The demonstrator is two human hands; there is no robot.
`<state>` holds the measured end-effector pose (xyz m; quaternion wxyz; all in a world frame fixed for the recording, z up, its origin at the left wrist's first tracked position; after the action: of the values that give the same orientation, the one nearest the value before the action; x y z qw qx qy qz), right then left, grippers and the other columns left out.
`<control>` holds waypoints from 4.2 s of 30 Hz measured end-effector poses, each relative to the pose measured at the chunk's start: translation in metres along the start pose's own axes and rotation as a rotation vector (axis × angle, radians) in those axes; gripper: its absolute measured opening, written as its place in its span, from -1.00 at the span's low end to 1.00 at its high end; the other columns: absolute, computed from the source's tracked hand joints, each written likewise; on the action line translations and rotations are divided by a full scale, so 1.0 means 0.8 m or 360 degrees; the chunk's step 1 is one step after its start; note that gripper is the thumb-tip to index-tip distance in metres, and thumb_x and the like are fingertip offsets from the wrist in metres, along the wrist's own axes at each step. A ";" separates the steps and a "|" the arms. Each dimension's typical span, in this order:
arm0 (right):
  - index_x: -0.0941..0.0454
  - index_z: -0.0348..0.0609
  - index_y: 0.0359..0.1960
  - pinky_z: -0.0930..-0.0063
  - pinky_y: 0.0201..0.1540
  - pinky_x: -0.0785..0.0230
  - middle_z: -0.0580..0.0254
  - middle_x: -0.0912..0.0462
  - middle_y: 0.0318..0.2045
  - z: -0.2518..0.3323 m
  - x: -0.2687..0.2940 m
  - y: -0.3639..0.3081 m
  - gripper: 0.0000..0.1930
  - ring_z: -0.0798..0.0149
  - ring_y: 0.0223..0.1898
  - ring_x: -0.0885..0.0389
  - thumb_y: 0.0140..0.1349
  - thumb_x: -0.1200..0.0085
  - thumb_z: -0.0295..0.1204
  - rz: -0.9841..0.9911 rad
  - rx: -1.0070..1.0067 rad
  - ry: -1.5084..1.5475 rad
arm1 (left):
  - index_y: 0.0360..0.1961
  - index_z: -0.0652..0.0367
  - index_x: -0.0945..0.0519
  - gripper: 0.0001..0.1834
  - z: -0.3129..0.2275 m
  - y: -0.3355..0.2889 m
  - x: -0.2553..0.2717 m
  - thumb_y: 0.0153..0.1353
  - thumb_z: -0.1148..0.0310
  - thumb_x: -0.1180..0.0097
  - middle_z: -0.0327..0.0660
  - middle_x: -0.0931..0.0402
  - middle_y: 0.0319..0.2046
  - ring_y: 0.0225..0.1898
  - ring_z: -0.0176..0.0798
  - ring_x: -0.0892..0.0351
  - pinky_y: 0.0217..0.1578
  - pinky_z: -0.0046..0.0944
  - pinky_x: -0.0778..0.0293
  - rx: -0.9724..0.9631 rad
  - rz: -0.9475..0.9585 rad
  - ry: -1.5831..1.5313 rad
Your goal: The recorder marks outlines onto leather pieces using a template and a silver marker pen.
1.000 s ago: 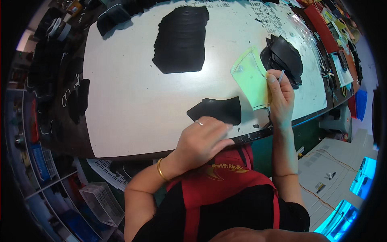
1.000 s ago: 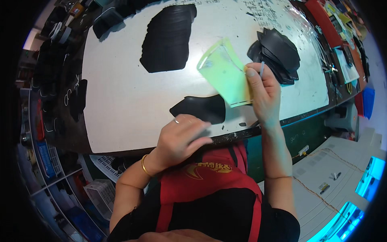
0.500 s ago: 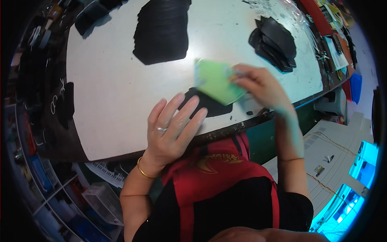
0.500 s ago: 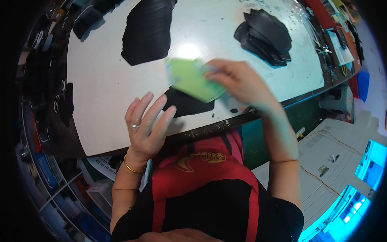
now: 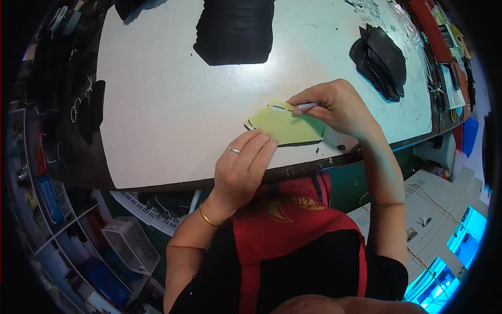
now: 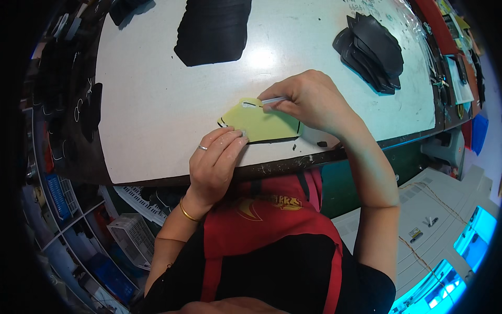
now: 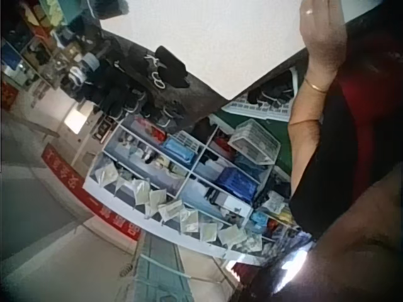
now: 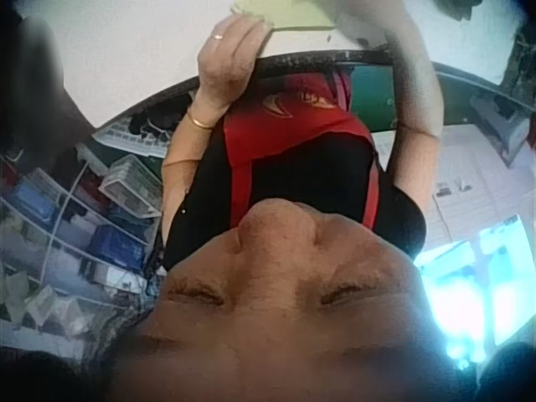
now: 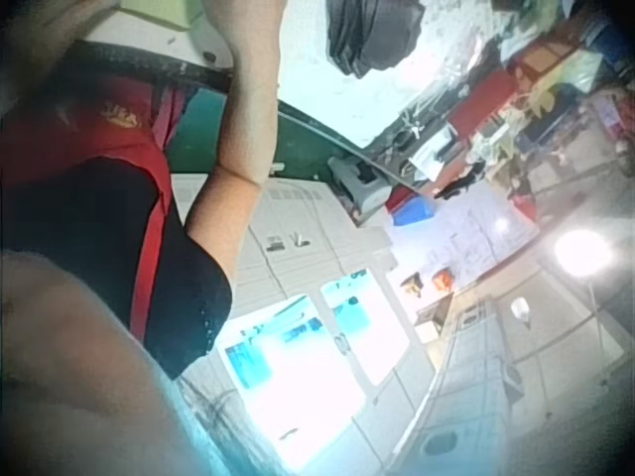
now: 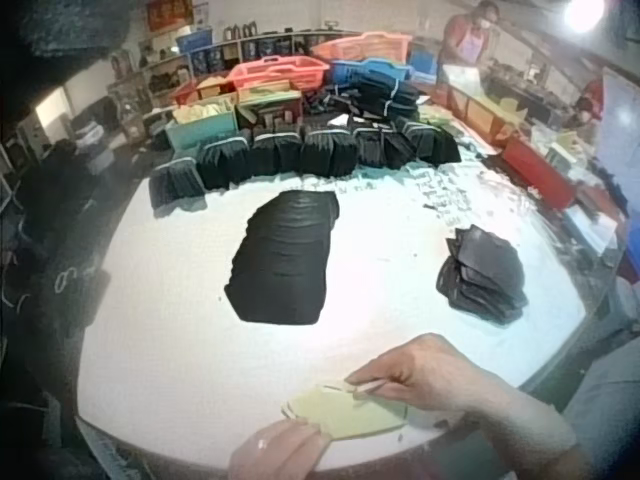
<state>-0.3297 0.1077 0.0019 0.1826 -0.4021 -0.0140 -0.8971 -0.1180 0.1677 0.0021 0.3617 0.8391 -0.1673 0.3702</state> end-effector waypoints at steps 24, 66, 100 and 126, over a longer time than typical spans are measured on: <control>-0.72 0.10 0.00 0.34 -0.28 -0.57 0.28 -0.81 -0.29 -0.005 0.006 -0.041 -0.65 0.22 -0.32 -0.79 0.15 -0.39 -0.27 -0.0311 0.0101 -0.0260 | 0.15 -0.04 -0.63 -0.44 -0.024 0.035 -0.011 0.04 0.50 -0.18 -0.25 -0.41 -0.34 -0.39 -0.23 -0.46 -0.53 -0.37 -0.47 -0.0210 0.0427 0.0641; -0.63 -0.12 -0.38 0.23 -0.36 -0.43 0.19 -0.61 -0.51 0.050 0.010 0.003 -0.79 0.04 -0.47 -0.59 0.37 -0.21 -0.28 -0.0334 0.0558 -0.0279 | -0.06 0.23 -0.70 -0.62 -0.059 0.040 -0.040 0.06 0.41 -0.14 -0.05 -0.66 -0.02 -0.43 -0.26 -0.54 -0.53 -0.42 -0.51 -0.0337 0.0317 0.0777; -0.74 -0.23 -0.18 0.51 -0.22 -0.52 0.22 -0.77 -0.35 -0.084 0.133 -0.115 -0.85 0.44 -0.32 -0.71 0.36 -0.22 -0.41 -0.1411 -0.0248 -0.0309 | 0.04 0.29 -0.56 -0.55 0.063 0.107 -0.006 0.06 0.57 -0.28 0.01 -0.56 0.02 0.04 0.14 -0.52 0.02 0.03 -0.50 0.0092 0.0324 0.0500; -0.69 -0.08 -0.12 0.31 -0.33 -0.54 0.15 -0.75 -0.41 -0.018 0.001 -0.041 -0.79 0.08 -0.40 -0.75 0.23 -0.32 -0.37 -0.0498 -0.0246 0.0425 | -0.06 0.22 -0.69 -0.59 0.014 0.057 0.000 -0.02 0.54 -0.20 -0.19 -0.54 -0.23 -0.24 -0.14 -0.58 -0.29 -0.26 -0.61 -0.0162 0.0393 0.0203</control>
<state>-0.3519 0.1353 -0.0032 0.0099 -0.2856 0.0169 -0.9582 -0.1369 0.1283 0.0187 0.3653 0.7675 -0.2645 0.4556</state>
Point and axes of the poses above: each hand's wrist, its own y-axis towards the middle knuckle, its own x-axis out of the back of the hand, z = x × y, the point moved 5 cm from there along y, towards the middle knuckle
